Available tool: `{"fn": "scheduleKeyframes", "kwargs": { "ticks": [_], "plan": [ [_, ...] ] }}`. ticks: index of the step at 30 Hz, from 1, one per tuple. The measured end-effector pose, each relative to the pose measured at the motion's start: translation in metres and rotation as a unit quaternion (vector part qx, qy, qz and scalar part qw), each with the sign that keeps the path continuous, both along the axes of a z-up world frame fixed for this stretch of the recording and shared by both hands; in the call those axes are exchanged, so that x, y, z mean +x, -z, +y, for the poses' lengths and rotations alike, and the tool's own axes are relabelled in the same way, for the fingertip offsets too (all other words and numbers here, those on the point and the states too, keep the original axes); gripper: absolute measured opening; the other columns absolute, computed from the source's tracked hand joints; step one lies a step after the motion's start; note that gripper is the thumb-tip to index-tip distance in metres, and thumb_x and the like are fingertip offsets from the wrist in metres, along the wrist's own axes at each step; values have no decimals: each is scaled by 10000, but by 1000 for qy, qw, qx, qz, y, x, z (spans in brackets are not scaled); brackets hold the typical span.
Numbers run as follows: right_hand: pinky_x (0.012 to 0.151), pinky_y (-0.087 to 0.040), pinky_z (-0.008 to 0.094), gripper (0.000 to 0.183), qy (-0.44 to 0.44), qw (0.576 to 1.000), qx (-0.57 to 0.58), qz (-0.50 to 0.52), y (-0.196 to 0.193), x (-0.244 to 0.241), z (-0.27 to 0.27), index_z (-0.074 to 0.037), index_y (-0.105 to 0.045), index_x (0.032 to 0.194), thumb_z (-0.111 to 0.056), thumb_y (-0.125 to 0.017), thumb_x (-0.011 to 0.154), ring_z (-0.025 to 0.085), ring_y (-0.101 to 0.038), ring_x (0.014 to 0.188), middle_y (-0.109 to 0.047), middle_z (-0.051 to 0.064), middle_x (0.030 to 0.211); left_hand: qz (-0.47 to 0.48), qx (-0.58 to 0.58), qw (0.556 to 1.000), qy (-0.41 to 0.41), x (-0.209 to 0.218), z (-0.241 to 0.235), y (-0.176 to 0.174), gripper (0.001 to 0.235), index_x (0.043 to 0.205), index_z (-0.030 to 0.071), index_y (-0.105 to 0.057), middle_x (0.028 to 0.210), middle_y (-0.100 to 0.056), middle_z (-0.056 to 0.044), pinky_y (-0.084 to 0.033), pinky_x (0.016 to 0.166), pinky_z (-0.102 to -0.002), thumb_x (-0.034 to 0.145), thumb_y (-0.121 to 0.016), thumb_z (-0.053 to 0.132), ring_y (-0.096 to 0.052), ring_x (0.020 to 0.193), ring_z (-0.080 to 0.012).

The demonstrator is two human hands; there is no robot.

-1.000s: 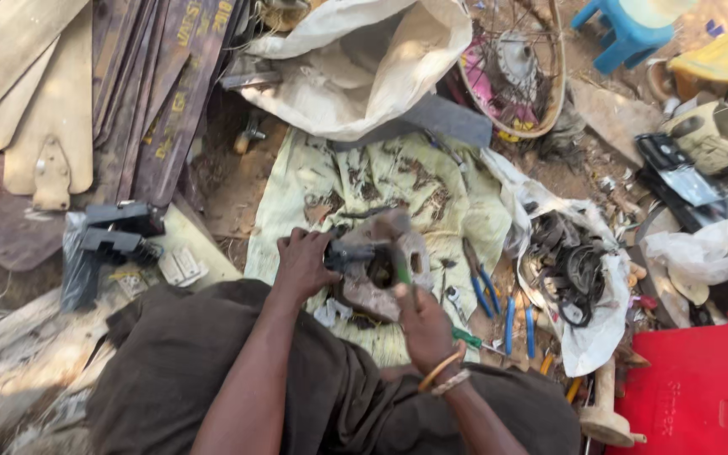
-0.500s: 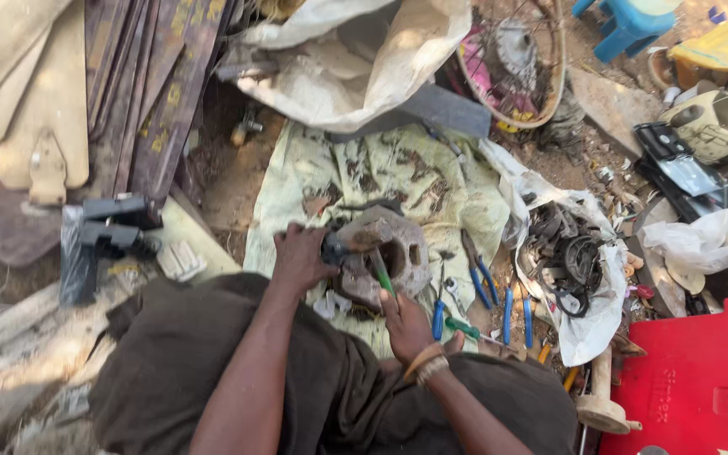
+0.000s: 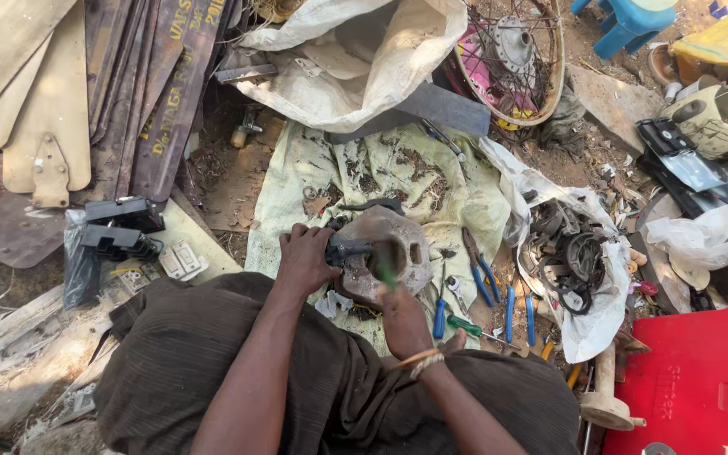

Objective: The person sits on the ground and uses pliers and a screwdriver to work on a small black mechanical component. They repeatedly pry, twist, and adjust parts of the component while holding it against a larger metal housing.

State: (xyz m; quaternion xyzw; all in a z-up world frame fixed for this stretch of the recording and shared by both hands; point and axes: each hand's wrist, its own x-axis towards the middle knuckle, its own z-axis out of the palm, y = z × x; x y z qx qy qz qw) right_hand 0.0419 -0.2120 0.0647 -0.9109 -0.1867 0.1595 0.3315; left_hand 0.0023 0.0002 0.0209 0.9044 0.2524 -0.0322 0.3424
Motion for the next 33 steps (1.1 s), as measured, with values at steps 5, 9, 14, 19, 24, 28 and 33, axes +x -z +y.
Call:
{"fn": "scheduleKeyframes", "kwargs": {
  "ticks": [5, 9, 14, 19, 24, 28, 33],
  "plan": [
    [393, -302, 308, 465, 15, 960, 183, 211, 60, -14, -56, -83, -520, 841, -474, -466, 1086, 95, -341, 467, -382, -49, 599, -17, 5, 1000, -26, 0, 12, 5, 779, 1291, 145, -614, 1278, -639, -91, -338, 1093, -562, 599, -945, 278, -457, 1297, -352],
    [403, -301, 358, 535, 124, 907, 182, 360, 76, -24, -81, -33, -583, 864, -522, -468, 1048, 166, -326, 434, -387, 14, 569, -87, -28, 995, -42, 7, 5, 10, 757, 1248, 83, -604, 1198, -657, -159, -467, 988, -525, 596, -942, 270, -571, 1156, -408],
    [973, -419, 524, 512, 43, 988, -133, -65, 52, -36, -64, -85, -639, 1193, -522, -539, 944, 232, -703, 967, -689, 75, 1102, -211, -86, 969, -97, -30, -3, -5, 734, 1194, 56, -569, 1071, -667, -157, -543, 885, -468, 583, -940, 224, -661, 1019, -365],
    [1025, -424, 482, 629, -38, 994, 96, -23, 41, 4, -78, -18, -472, 1456, -473, -593, 1040, 313, -515, 1244, -519, 205, 1392, -257, -189, 941, -116, -38, -81, -42, 822, 1287, 92, -495, 1174, -668, -99, -578, 923, -375, 649, -968, 306, -695, 1085, -239],
    [735, -575, 337, 587, 3, 856, 439, 274, 70, 6, -46, -173, -499, 1435, -371, -632, 899, 202, -700, 896, -713, 122, 1058, -405, -198, 886, -105, -69, -129, -54, 704, 1449, 99, -578, 1394, -557, -154, -529, 1060, -410, 890, -929, 345, -584, 1309, -282],
    [820, -546, 317, 661, -4, 935, 318, 159, 69, 7, -82, -19, -545, 1466, -343, -697, 911, 211, -699, 957, -730, 188, 1109, -262, -505, 822, -21, -73, -139, -34, 910, 1525, 135, -457, 1473, -480, -162, -464, 1071, -439, 782, -812, 523, -558, 1274, -311],
    [836, -568, 325, 648, -2, 948, 317, 33, 43, 2, -74, 17, -628, 1347, -277, -833, 807, 181, -711, 967, -758, 140, 1110, -308, -401, 863, 12, -59, -115, -65, 842, 1505, 111, -509, 1475, -499, -154, -420, 1095, -478, 852, -751, 584, -517, 1337, -293]
  ]
}}
